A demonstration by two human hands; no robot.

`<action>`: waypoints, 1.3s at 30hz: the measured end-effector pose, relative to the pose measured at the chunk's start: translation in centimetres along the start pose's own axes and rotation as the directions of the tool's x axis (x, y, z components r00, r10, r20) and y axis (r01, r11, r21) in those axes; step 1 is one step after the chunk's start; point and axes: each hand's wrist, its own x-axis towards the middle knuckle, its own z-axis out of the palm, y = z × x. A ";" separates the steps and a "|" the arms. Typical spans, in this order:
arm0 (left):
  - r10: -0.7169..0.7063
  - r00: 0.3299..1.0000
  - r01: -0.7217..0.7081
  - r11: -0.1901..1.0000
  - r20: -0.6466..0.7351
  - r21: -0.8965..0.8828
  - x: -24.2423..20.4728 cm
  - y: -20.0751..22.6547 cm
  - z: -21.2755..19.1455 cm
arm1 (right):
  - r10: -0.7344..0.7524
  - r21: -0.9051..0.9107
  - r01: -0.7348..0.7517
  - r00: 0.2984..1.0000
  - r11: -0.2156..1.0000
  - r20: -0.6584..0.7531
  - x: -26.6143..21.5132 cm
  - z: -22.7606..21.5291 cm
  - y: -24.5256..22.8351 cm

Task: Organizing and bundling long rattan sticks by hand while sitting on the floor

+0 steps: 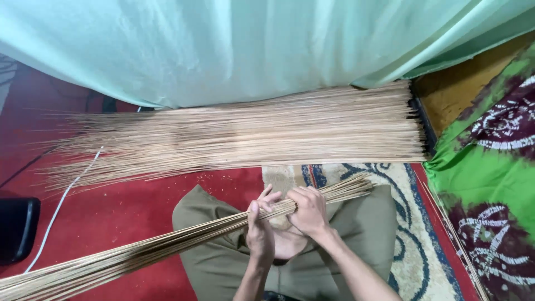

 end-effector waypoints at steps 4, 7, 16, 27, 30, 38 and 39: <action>0.110 0.993 -0.114 0.988 -0.041 -0.109 1.8 2.0 1.2 | -0.005 -0.013 0.005 1.000 1.000 0.022 1.7 -0.2 -0.2; 0.227 0.973 -0.228 0.972 0.034 0.048 3.2 5.1 3.1 | 0.039 0.074 -0.042 0.999 0.996 0.030 2.7 -0.6 -0.7; 0.315 0.949 -0.298 0.869 0.021 0.395 4.1 12.5 9.0 | 0.091 0.548 -0.068 0.996 0.834 -0.015 2.5 4.5 -2.1; 0.275 0.961 -0.219 0.846 -0.045 0.486 3.9 8.9 6.6 | 0.132 0.679 -0.263 0.962 0.685 0.239 1.6 3.7 -5.8; 0.280 0.955 -0.191 0.836 -0.100 0.515 3.8 5.6 4.7 | 0.153 0.669 -0.315 0.945 0.673 0.290 1.4 4.1 -5.4; 0.341 0.889 -0.134 0.832 -0.306 0.538 2.3 10.3 7.8 | 0.185 0.618 -0.454 0.874 0.642 0.450 0.4 6.6 -4.4; 0.361 0.883 -0.130 0.802 -0.299 0.583 2.7 11.0 7.4 | 0.177 0.610 -0.472 0.859 0.636 0.480 0.6 7.2 -4.8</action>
